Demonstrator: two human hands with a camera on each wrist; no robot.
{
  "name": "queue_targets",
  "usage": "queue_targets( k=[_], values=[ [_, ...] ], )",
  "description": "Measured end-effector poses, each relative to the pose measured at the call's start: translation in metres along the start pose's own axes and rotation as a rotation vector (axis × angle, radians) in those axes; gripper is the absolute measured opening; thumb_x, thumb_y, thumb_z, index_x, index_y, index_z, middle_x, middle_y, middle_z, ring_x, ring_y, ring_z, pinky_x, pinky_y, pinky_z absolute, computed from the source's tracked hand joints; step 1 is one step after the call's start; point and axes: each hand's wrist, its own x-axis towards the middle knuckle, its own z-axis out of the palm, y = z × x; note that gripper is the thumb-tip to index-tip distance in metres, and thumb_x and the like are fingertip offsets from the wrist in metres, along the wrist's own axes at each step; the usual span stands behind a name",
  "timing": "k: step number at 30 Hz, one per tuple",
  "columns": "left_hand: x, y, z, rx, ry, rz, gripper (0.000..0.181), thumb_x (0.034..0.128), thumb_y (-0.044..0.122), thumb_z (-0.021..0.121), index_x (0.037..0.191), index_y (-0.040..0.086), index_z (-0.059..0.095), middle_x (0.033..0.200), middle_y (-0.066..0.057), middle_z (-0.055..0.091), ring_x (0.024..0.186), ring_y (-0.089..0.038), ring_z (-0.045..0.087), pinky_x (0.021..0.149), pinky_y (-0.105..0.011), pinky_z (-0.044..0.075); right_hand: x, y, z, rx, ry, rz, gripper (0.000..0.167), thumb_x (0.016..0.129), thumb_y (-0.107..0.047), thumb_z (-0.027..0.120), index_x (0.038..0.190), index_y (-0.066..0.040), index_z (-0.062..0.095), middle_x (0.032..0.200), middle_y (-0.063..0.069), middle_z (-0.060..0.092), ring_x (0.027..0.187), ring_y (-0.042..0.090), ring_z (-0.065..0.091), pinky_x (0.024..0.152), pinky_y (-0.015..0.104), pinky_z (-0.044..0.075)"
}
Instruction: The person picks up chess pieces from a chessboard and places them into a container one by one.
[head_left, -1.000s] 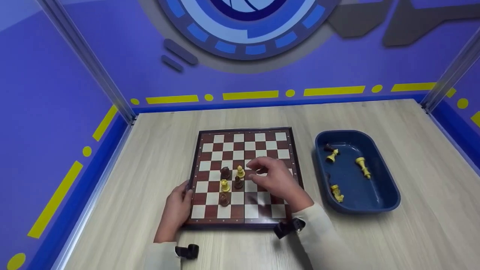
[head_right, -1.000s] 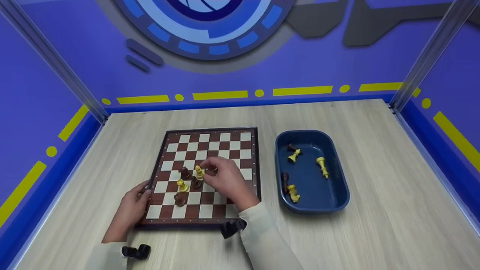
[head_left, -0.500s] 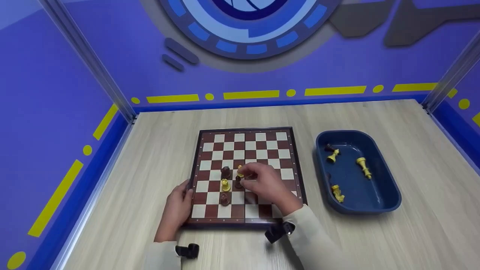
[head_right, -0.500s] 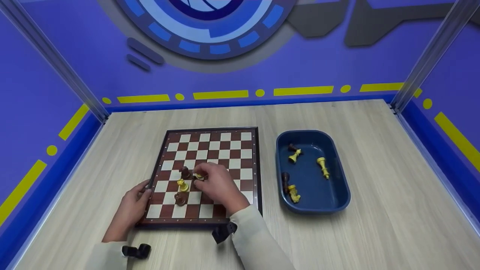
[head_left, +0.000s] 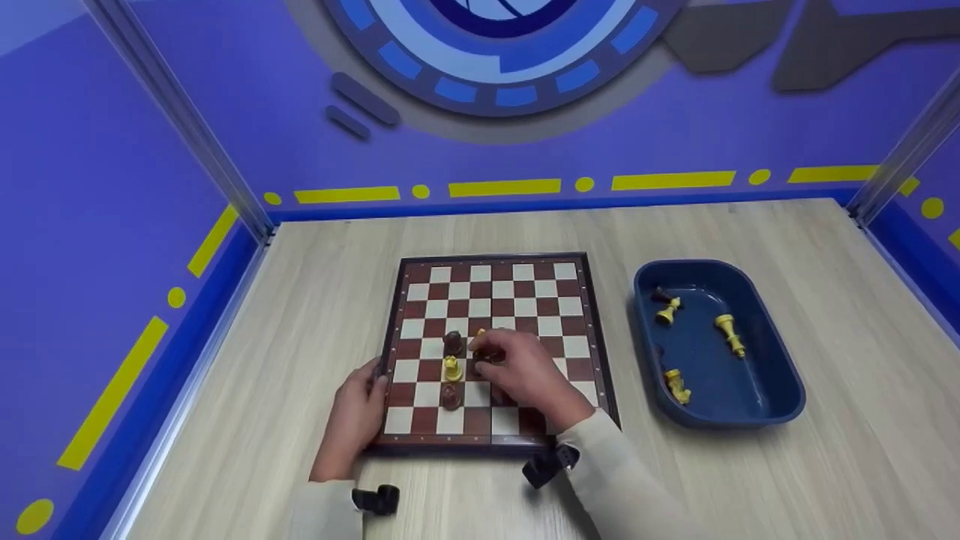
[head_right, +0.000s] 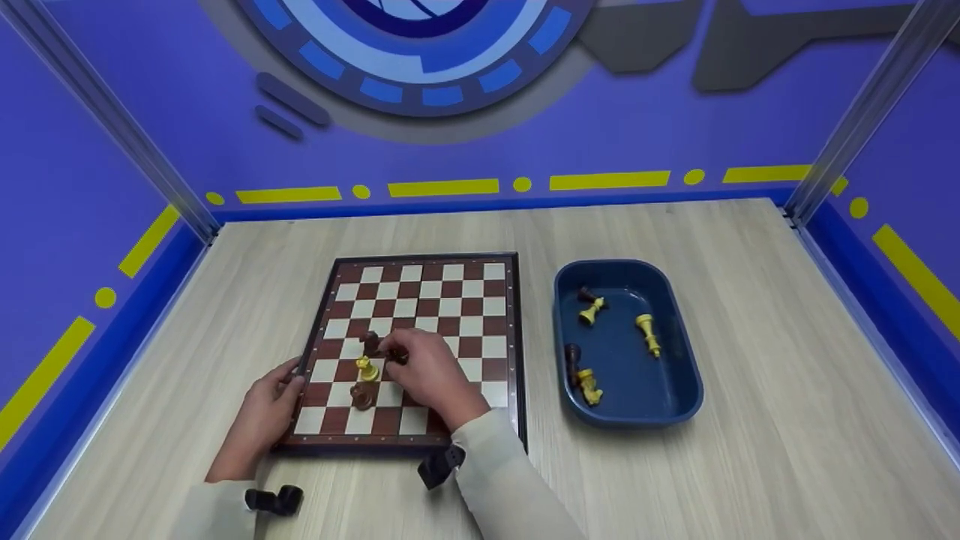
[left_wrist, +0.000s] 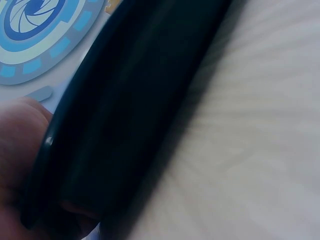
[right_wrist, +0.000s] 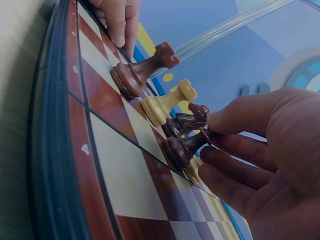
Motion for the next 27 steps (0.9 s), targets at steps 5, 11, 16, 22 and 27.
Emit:
queue_targets(
  k=[5,11,16,22,27],
  values=[
    [0.0000,-0.0004,-0.0003,-0.001,-0.002,0.008,0.040,0.0997,0.010,0.049,0.138,-0.004,0.050,0.107,-0.019,0.064,0.098,-0.028,0.063,0.088,-0.046,0.050,0.0001,0.0008,0.0043,-0.015,0.034,-0.026,0.018,0.085,-0.008,0.068,0.103,-0.009,0.070,0.104,0.002,0.071,0.097,0.018,0.066,0.089,0.038,0.053],
    [-0.0001,0.0007,-0.0004,-0.012,-0.006,0.002,0.040,0.0996,0.009,0.049,0.138,-0.004,0.050,0.108,-0.019,0.064,0.100,-0.029,0.064,0.089,-0.046,0.050,-0.0001,0.0010,0.0067,-0.033,0.062,-0.032,0.017,0.085,-0.008,0.068,0.101,-0.010,0.071,0.105,0.002,0.072,0.101,0.019,0.066,0.091,0.038,0.052],
    [0.0009,0.0025,-0.0009,-0.020,-0.024,-0.028,0.041,0.1006,0.009,0.047,0.139,-0.004,0.047,0.112,-0.020,0.063,0.104,-0.030,0.063,0.091,-0.047,0.050,-0.0004,0.0005,0.0066,-0.037,0.063,-0.023,0.017,0.085,-0.008,0.067,0.101,-0.012,0.072,0.105,-0.001,0.072,0.103,0.018,0.066,0.093,0.038,0.051],
    [0.0010,0.0038,-0.0011,-0.014,-0.022,-0.037,0.040,0.1008,0.009,0.047,0.139,-0.002,0.049,0.110,-0.018,0.063,0.102,-0.028,0.063,0.090,-0.047,0.051,-0.0026,-0.0011,0.0067,-0.035,0.054,0.003,0.016,0.087,-0.010,0.067,0.102,-0.013,0.072,0.104,-0.002,0.072,0.101,0.015,0.065,0.091,0.037,0.052],
    [0.0007,0.0027,-0.0007,-0.005,-0.015,-0.028,0.039,0.1006,0.009,0.047,0.138,-0.002,0.050,0.110,-0.019,0.063,0.104,-0.030,0.063,0.091,-0.048,0.050,-0.0039,-0.0034,0.0050,-0.011,0.067,-0.002,0.015,0.088,-0.011,0.067,0.102,-0.014,0.072,0.104,-0.003,0.071,0.100,0.014,0.065,0.090,0.036,0.052]
  ],
)
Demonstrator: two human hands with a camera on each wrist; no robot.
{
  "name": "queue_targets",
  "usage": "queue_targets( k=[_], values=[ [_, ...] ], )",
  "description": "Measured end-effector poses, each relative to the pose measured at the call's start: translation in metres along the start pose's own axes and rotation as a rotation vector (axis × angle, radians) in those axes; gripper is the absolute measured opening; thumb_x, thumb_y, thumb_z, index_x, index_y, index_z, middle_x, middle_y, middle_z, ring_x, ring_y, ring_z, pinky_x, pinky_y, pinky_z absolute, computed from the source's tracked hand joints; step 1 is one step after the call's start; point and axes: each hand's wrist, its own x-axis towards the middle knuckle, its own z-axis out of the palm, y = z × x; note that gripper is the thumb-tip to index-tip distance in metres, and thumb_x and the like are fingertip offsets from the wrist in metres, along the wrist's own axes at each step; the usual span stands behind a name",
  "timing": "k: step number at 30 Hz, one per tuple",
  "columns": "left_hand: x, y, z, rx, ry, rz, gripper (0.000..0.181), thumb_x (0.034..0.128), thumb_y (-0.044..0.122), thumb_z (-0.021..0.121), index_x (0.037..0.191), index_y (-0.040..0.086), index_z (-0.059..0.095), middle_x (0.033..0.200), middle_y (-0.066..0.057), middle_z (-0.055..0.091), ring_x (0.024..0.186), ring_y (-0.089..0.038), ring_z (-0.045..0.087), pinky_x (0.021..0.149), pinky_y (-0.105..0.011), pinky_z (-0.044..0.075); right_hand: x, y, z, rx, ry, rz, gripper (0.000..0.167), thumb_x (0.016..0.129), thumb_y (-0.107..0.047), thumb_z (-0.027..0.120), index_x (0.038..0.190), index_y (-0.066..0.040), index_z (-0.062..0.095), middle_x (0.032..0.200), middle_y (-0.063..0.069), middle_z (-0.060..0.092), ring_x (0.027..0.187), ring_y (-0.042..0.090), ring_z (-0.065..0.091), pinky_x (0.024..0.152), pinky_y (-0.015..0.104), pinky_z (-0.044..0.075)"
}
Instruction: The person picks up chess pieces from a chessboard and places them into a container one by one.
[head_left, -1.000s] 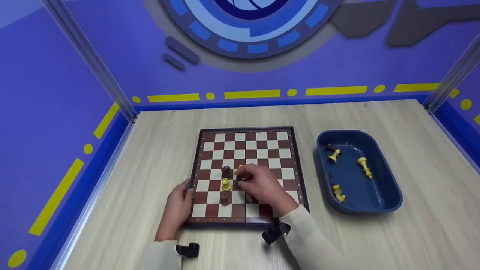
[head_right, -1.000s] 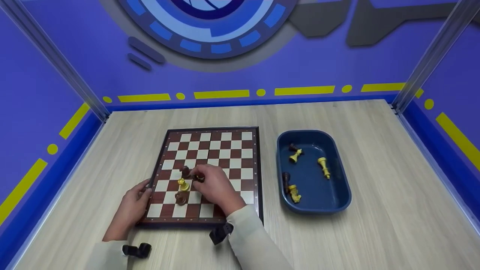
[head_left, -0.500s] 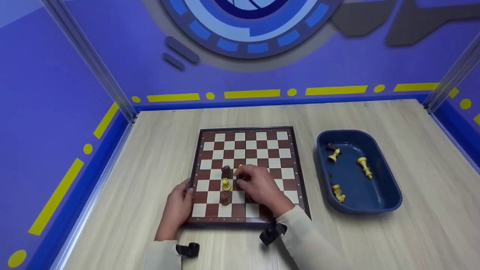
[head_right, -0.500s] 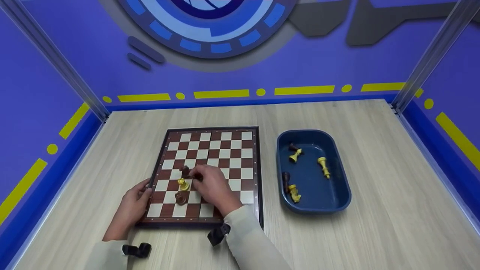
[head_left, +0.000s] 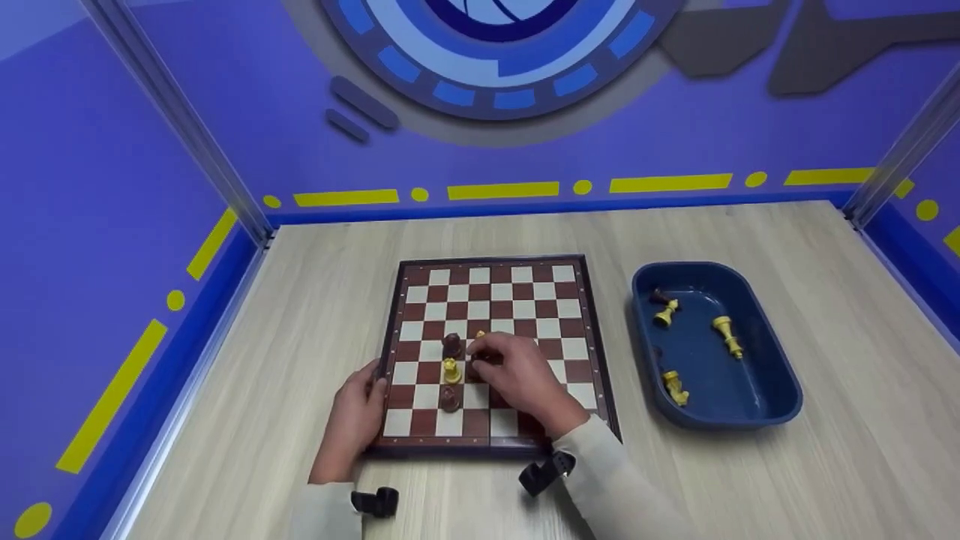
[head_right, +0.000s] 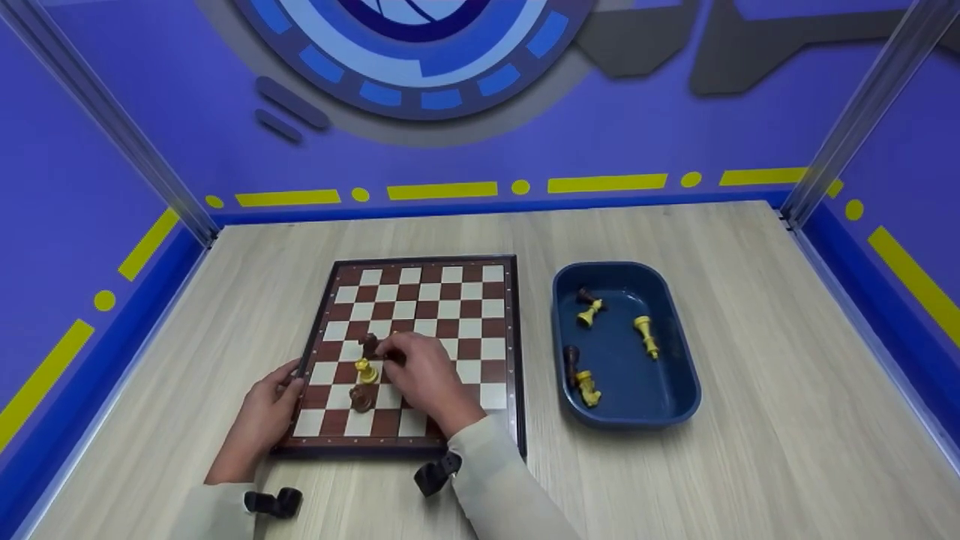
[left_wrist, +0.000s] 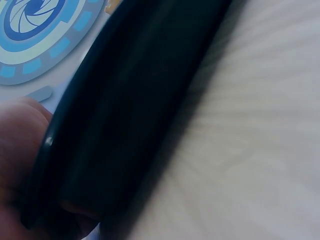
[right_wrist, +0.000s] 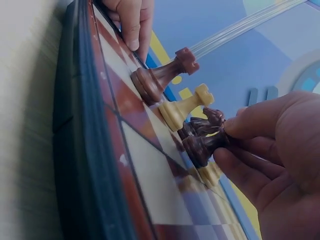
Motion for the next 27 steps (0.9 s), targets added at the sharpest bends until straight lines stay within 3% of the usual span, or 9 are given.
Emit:
queue_targets(
  k=[15,27],
  values=[
    [0.001,-0.002,-0.001,0.008,0.001,0.016,0.040,0.1004,0.010,0.048,0.139,-0.001,0.049,0.114,-0.021,0.063,0.107,-0.033,0.062,0.094,-0.049,0.049,-0.002,-0.006,-0.018,-0.028,0.061,-0.054,0.016,0.085,-0.009,0.070,0.098,-0.016,0.072,0.100,-0.003,0.072,0.091,0.012,0.067,0.084,0.032,0.054],
    [-0.002,-0.001,-0.001,0.005,-0.001,0.028,0.041,0.1009,0.010,0.047,0.140,-0.003,0.048,0.112,-0.019,0.063,0.103,-0.030,0.064,0.090,-0.047,0.051,-0.008,-0.004,-0.032,0.064,0.059,-0.068,0.016,0.086,-0.003,0.068,0.101,-0.009,0.072,0.101,0.005,0.072,0.090,0.014,0.069,0.081,0.028,0.056]
  ],
)
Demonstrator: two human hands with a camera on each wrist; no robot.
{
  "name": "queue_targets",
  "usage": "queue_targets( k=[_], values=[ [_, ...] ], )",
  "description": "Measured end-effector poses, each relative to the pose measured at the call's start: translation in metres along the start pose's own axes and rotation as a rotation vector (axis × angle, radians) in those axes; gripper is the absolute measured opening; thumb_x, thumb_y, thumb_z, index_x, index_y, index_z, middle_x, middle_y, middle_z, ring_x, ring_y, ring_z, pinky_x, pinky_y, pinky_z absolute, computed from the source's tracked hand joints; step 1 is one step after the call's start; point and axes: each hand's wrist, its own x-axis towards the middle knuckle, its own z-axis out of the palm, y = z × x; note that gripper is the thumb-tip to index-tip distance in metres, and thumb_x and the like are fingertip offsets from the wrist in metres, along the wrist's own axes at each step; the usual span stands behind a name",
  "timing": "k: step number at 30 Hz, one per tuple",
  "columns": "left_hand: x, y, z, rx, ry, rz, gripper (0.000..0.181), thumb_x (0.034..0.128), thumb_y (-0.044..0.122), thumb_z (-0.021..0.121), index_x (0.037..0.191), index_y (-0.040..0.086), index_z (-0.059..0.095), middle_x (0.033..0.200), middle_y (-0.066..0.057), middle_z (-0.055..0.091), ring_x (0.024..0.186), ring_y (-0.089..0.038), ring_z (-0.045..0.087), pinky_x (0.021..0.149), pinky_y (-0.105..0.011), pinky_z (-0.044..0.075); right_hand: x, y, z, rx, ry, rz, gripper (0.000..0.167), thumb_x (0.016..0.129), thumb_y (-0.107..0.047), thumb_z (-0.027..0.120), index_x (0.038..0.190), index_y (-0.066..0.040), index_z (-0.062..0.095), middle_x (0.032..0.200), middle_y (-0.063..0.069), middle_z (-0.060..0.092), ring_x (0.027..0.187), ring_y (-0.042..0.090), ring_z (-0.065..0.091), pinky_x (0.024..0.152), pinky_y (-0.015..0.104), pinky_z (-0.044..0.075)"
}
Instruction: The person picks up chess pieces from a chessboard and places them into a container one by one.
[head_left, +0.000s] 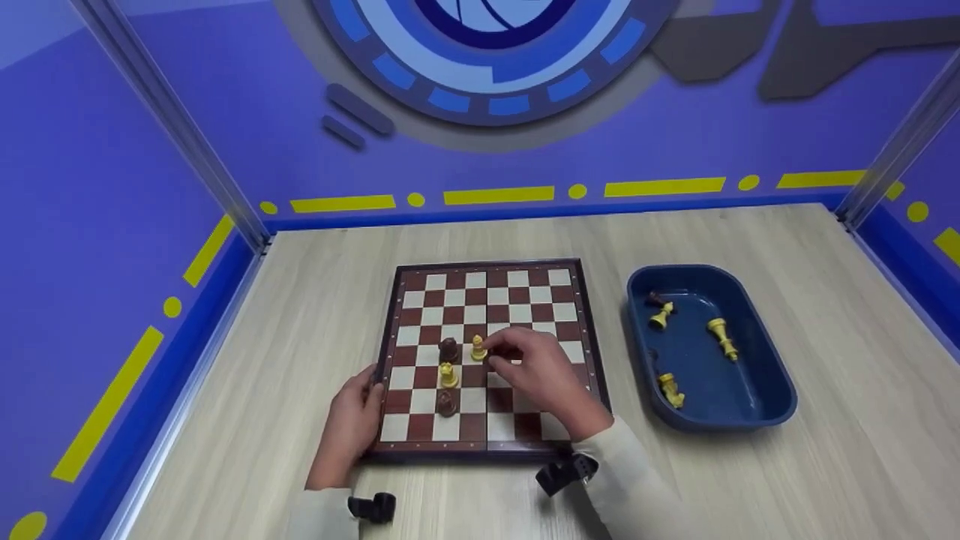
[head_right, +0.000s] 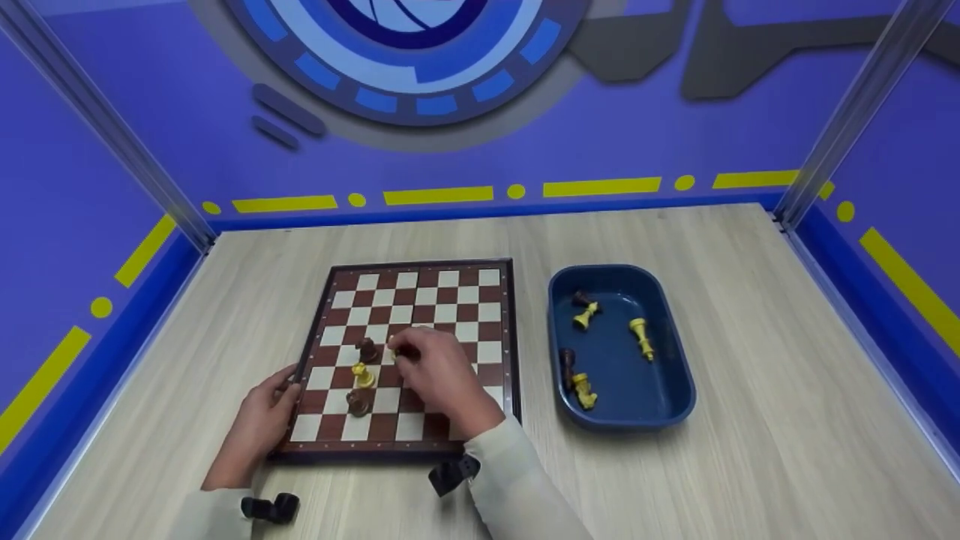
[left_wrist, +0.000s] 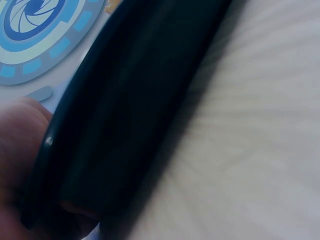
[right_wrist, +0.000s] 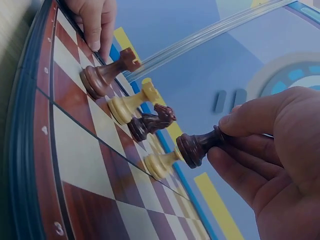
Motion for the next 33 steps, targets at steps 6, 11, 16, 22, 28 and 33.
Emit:
queue_targets(
  k=[6,11,16,22,28,33],
  values=[
    [0.000,0.000,0.000,0.003,0.001,0.003,0.041,0.1007,0.009,0.047,0.139,-0.003,0.048,0.112,-0.020,0.063,0.103,-0.030,0.063,0.090,-0.048,0.050,-0.005,0.003,-0.008,0.022,0.011,-0.032,0.015,0.087,-0.003,0.068,0.097,-0.013,0.072,0.096,0.004,0.072,0.084,0.009,0.069,0.076,0.026,0.057],
    [0.001,0.000,0.000,-0.005,-0.004,-0.001,0.041,0.1006,0.009,0.047,0.139,-0.004,0.048,0.114,-0.021,0.062,0.104,-0.031,0.063,0.091,-0.048,0.050,-0.008,0.007,-0.015,0.034,0.017,-0.024,0.013,0.088,-0.004,0.068,0.098,-0.010,0.072,0.094,0.001,0.073,0.084,0.008,0.069,0.077,0.027,0.057],
    [0.001,-0.001,0.001,-0.006,-0.003,-0.008,0.041,0.1007,0.010,0.047,0.140,-0.003,0.047,0.116,-0.022,0.061,0.106,-0.032,0.062,0.092,-0.048,0.049,-0.008,0.009,-0.021,-0.015,0.062,-0.002,0.014,0.086,-0.005,0.069,0.097,-0.012,0.072,0.091,-0.004,0.072,0.085,0.008,0.068,0.079,0.027,0.057],
    [-0.001,-0.002,0.001,0.000,-0.005,-0.017,0.041,0.1009,0.011,0.047,0.140,-0.002,0.048,0.113,-0.019,0.063,0.103,-0.030,0.064,0.090,-0.047,0.050,-0.010,0.009,-0.029,-0.016,0.091,0.034,0.016,0.085,-0.003,0.070,0.098,-0.011,0.072,0.092,-0.002,0.072,0.085,0.010,0.068,0.079,0.030,0.057],
    [0.000,-0.002,0.001,-0.003,-0.006,-0.011,0.041,0.1006,0.009,0.047,0.139,-0.003,0.048,0.112,-0.020,0.063,0.103,-0.031,0.064,0.090,-0.048,0.051,-0.010,0.010,-0.038,0.025,0.090,0.028,0.018,0.087,-0.002,0.068,0.099,-0.014,0.072,0.094,0.000,0.072,0.082,0.010,0.070,0.077,0.027,0.057],
    [0.000,-0.002,0.001,-0.007,-0.004,-0.011,0.040,0.1006,0.009,0.047,0.139,-0.003,0.048,0.110,-0.020,0.063,0.102,-0.030,0.064,0.089,-0.047,0.051,-0.008,0.011,-0.046,0.018,0.102,0.047,0.016,0.088,-0.004,0.068,0.098,-0.017,0.072,0.091,-0.003,0.071,0.081,0.008,0.068,0.074,0.026,0.057]
  ],
)
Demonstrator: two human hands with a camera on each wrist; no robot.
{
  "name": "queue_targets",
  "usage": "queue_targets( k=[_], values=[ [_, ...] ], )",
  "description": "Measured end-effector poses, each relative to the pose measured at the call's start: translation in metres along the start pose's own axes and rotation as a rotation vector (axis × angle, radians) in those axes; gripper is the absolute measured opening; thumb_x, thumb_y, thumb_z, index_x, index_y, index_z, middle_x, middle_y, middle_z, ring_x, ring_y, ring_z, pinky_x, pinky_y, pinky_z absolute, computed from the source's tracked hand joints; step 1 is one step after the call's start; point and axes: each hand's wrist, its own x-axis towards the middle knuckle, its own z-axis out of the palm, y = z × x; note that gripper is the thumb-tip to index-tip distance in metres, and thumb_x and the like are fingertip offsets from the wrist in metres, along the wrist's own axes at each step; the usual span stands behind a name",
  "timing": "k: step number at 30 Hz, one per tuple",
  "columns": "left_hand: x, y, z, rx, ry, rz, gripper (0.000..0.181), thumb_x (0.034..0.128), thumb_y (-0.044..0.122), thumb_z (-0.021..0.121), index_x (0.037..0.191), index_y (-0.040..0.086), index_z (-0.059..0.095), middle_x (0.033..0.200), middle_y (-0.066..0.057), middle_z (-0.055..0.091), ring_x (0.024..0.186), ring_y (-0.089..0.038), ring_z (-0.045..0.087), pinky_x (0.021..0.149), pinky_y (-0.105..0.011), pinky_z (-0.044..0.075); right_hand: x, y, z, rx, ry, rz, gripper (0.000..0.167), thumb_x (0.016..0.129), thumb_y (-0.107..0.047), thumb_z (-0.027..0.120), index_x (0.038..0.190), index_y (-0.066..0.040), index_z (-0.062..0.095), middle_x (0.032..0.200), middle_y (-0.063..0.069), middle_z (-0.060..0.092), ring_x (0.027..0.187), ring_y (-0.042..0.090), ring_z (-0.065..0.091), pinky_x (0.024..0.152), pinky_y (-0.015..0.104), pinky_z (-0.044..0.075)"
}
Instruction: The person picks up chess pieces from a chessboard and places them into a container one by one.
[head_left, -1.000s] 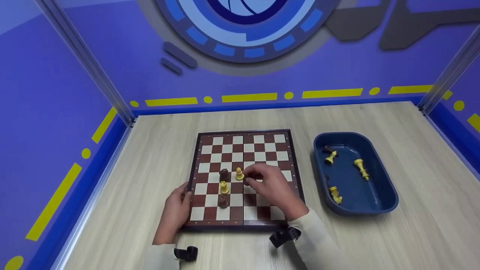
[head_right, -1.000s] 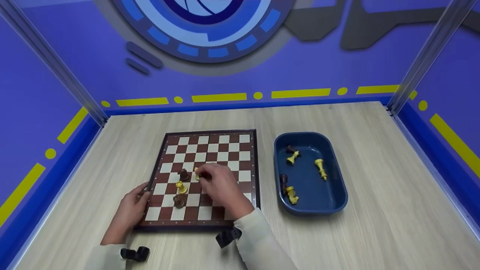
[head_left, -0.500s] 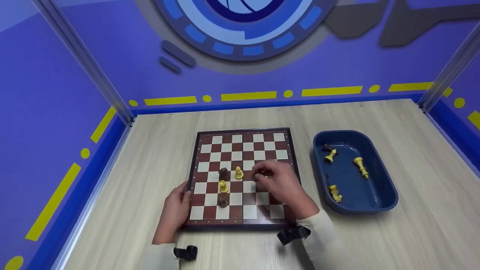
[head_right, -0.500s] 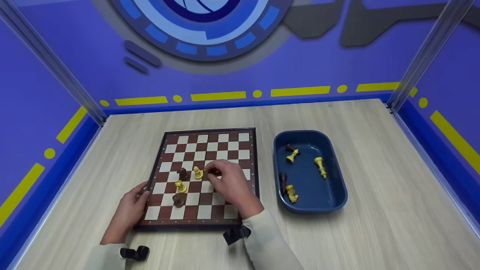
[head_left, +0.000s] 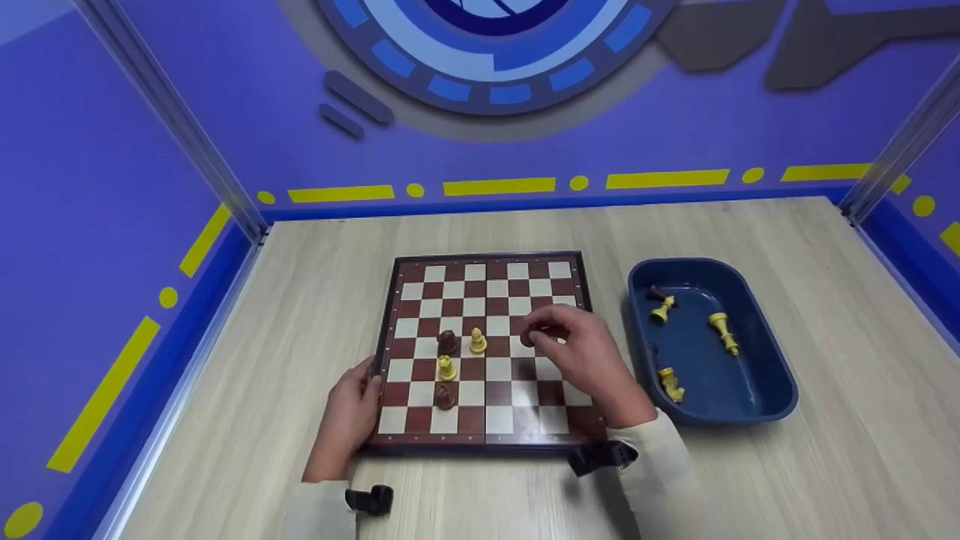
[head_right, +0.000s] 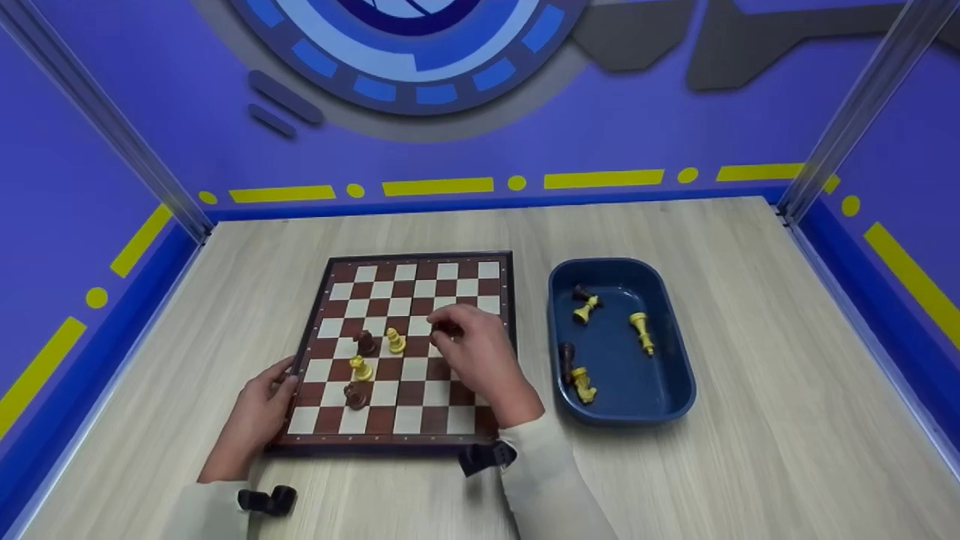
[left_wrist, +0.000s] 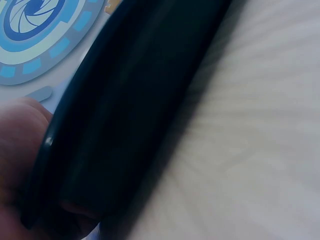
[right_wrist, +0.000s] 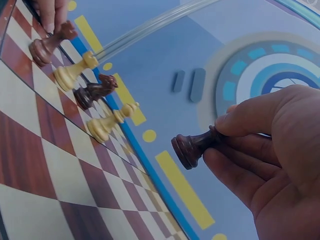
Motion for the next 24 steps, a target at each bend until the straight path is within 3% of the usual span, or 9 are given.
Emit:
queue_targets(
  k=[9,17,24],
  values=[
    [0.001,0.001,0.000,0.006,0.004,0.004,0.039,0.1003,0.009,0.048,0.138,-0.001,0.050,0.108,-0.018,0.064,0.099,-0.029,0.064,0.087,-0.046,0.051,0.002,0.003,-0.015,-0.048,0.054,0.020,0.016,0.087,-0.005,0.069,0.102,-0.010,0.072,0.098,0.002,0.072,0.087,0.013,0.068,0.078,0.030,0.056],
    [-0.001,0.002,-0.001,0.022,0.001,-0.004,0.040,0.1006,0.010,0.048,0.139,-0.001,0.049,0.110,-0.019,0.063,0.100,-0.028,0.063,0.087,-0.046,0.051,0.001,0.006,-0.028,-0.059,0.094,0.094,0.017,0.088,-0.007,0.069,0.103,-0.013,0.072,0.097,0.003,0.072,0.084,0.014,0.068,0.078,0.030,0.057],
    [-0.001,0.002,-0.001,0.031,0.000,-0.004,0.040,0.1006,0.011,0.048,0.139,-0.001,0.049,0.112,-0.020,0.063,0.102,-0.030,0.064,0.089,-0.047,0.050,0.000,0.009,-0.042,-0.051,0.128,0.110,0.018,0.088,-0.006,0.069,0.106,-0.010,0.072,0.099,0.005,0.073,0.087,0.016,0.069,0.075,0.024,0.054]
  ],
)
